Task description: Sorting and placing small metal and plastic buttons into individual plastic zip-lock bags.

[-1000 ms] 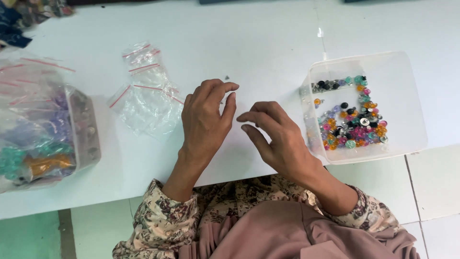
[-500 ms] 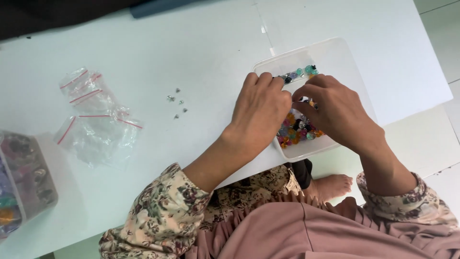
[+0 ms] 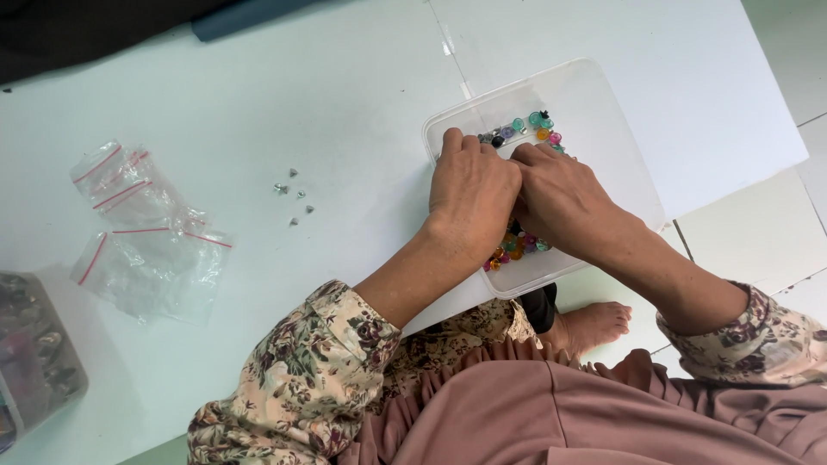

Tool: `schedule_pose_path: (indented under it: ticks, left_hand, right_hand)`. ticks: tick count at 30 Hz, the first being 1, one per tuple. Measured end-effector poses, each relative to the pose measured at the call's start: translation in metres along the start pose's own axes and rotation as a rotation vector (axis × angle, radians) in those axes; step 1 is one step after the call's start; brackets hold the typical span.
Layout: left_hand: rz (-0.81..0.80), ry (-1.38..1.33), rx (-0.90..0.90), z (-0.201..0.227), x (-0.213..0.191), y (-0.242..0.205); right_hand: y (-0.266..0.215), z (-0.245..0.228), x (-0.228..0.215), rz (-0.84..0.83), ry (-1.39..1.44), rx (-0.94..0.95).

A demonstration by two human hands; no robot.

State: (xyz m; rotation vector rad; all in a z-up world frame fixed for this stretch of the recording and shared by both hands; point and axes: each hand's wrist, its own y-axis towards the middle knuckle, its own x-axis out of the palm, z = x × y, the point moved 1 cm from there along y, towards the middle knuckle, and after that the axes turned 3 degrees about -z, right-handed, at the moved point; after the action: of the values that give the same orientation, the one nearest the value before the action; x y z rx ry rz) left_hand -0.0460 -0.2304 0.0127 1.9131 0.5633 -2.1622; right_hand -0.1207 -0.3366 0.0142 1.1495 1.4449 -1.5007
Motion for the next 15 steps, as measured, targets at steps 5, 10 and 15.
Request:
schedule_pose_path:
  ticks: [5, 10, 15]
  left_hand:
    - [0.004, -0.017, 0.005, 0.0, -0.002, -0.001]
    - [0.009, -0.004, 0.01, 0.0, 0.002, 0.002]
    - [-0.012, -0.014, 0.019, 0.001, 0.0, 0.002]
  right_hand:
    - [0.003, 0.0, 0.002, -0.028, 0.007, 0.008]
    - [0.003, -0.002, 0.0, -0.054, 0.038, 0.036]
    - [0.004, -0.005, -0.008, -0.055, 0.038, 0.063]
